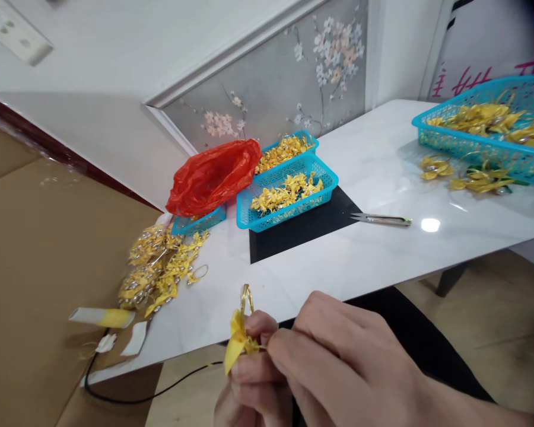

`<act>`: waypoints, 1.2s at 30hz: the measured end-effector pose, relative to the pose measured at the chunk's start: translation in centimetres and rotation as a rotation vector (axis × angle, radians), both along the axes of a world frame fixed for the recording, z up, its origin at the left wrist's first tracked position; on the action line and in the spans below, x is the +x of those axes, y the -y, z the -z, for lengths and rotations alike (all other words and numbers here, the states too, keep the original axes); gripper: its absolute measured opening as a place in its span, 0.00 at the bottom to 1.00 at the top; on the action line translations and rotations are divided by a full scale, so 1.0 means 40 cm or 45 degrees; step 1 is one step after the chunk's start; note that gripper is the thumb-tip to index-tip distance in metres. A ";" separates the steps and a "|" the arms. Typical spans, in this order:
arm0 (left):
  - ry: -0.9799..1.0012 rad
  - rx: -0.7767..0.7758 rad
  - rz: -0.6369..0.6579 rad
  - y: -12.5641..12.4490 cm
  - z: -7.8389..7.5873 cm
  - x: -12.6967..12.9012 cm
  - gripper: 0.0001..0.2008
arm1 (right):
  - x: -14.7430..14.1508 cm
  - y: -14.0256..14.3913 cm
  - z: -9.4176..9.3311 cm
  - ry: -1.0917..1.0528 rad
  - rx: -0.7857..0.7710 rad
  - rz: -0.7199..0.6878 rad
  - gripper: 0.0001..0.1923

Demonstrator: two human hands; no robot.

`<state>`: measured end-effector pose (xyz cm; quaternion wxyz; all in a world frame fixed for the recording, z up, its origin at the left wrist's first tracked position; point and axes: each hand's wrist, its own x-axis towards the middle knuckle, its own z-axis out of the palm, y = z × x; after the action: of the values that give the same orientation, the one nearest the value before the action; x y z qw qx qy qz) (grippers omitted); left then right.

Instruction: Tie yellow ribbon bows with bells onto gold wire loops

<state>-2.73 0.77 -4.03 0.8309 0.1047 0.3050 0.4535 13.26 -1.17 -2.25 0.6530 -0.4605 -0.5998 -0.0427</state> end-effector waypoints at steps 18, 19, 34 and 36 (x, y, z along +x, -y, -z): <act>0.050 -0.025 0.032 0.008 0.001 0.010 0.18 | 0.029 0.009 -0.023 0.043 0.018 0.076 0.15; 0.069 -0.033 0.040 0.008 -0.001 0.010 0.18 | 0.034 0.011 -0.027 0.031 0.006 0.064 0.16; 0.420 -0.119 0.124 -0.010 -0.059 0.030 0.16 | 0.142 0.050 -0.019 0.010 -0.420 -0.260 0.12; 0.249 -0.035 0.070 -0.007 -0.037 0.017 0.15 | 0.131 0.050 -0.026 -0.035 -0.351 -0.217 0.10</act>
<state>-2.06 1.05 -2.56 0.8702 0.0569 0.2256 0.4342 18.50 -3.17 -1.20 0.5930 -0.4937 -0.6279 0.1020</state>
